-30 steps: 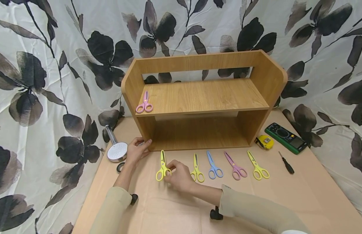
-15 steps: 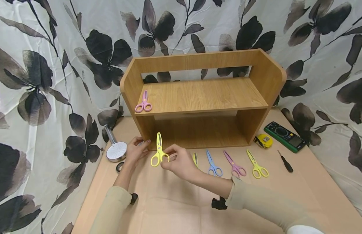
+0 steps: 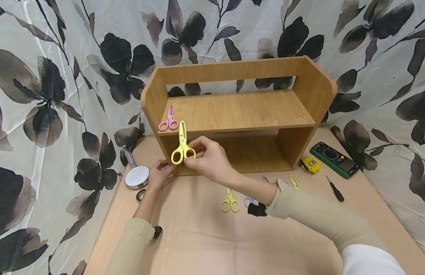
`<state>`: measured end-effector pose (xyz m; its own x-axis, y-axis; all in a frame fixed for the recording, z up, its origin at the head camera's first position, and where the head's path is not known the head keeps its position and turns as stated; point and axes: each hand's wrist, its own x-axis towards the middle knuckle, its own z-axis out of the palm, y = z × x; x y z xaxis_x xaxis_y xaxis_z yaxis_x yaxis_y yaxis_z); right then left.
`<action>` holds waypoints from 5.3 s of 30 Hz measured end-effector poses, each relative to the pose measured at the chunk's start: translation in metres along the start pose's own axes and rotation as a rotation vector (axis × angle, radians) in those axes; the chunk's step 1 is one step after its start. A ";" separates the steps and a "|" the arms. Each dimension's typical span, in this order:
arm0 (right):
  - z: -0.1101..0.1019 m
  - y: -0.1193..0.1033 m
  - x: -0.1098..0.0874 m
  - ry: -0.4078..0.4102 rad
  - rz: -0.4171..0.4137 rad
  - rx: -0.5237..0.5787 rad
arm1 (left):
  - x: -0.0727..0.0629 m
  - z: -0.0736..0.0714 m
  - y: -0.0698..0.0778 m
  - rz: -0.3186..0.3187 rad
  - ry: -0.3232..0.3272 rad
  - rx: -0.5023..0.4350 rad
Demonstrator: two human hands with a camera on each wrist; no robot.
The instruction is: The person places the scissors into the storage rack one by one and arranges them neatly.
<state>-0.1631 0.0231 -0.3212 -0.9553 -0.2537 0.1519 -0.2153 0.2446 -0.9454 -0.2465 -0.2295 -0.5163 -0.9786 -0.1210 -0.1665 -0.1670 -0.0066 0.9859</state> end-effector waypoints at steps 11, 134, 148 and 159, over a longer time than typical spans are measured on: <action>-0.016 -0.007 0.062 0.096 0.007 -0.108 | -0.001 0.002 0.004 0.007 -0.006 -0.010; -0.022 0.218 -0.096 -0.030 0.240 -0.025 | -0.021 0.006 0.025 -0.030 -0.046 -0.036; -0.007 0.214 -0.095 0.050 0.203 -0.223 | -0.023 0.006 0.026 -0.037 -0.040 -0.023; -0.002 0.216 -0.093 0.054 0.159 -0.352 | -0.021 0.005 0.024 -0.030 -0.039 -0.017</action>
<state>-0.1217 0.1016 -0.5389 -0.9897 -0.1391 0.0349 -0.1107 0.5855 -0.8031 -0.2304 -0.2226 -0.4890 -0.9771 -0.0814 -0.1966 -0.1950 -0.0268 0.9804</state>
